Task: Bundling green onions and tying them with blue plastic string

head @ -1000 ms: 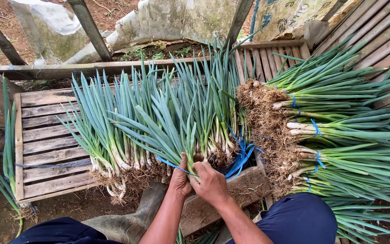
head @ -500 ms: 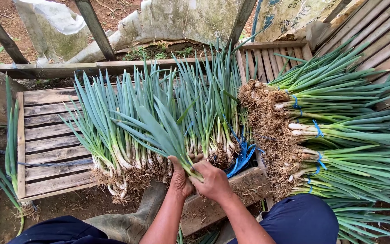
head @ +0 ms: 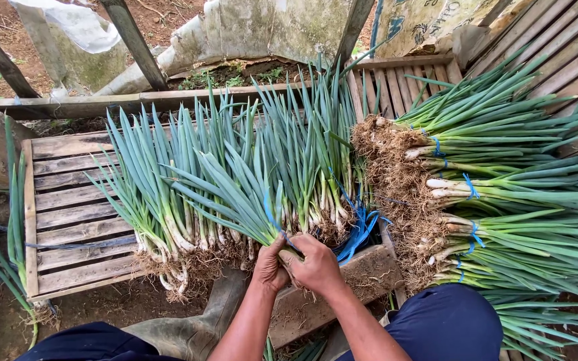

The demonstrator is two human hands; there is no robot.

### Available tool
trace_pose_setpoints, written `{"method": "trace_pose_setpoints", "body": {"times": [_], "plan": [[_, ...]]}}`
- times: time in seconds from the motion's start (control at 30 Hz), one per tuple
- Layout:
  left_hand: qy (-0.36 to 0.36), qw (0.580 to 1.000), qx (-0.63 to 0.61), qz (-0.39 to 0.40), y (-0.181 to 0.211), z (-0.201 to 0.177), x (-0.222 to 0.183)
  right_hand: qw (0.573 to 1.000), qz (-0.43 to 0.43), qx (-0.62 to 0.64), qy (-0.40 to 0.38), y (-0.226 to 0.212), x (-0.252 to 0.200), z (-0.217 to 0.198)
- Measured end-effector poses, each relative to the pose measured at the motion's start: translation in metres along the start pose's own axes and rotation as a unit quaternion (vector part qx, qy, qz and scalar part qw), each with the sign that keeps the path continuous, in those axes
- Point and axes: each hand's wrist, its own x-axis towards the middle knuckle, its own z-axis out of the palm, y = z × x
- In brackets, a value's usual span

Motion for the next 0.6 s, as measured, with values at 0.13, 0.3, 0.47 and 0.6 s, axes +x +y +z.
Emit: {"method": "trace_pose_setpoints", "body": {"times": [0.13, 0.3, 0.47, 0.6], "plan": [[0.009, 1.000, 0.025, 0.001, 0.000, 0.011, -0.004, 1.000, 0.009, 0.003, -0.026, 0.008, 0.003, -0.005], [0.002, 0.999, 0.042, -0.001, 0.004, 0.006, -0.002, 0.914, 0.155, 0.355, 0.123, -0.004, 0.001, -0.031], [-0.064, 0.995, 0.079, -0.013, 0.001, -0.007, 0.000, 0.869, 0.140, 0.443, 0.173, 0.019, 0.006, -0.033], [-0.147, 0.977, 0.150, -0.049, 0.013, 0.054, -0.045, 0.930, 0.063, 0.339, 0.127, -0.009, 0.005, -0.030]]}}
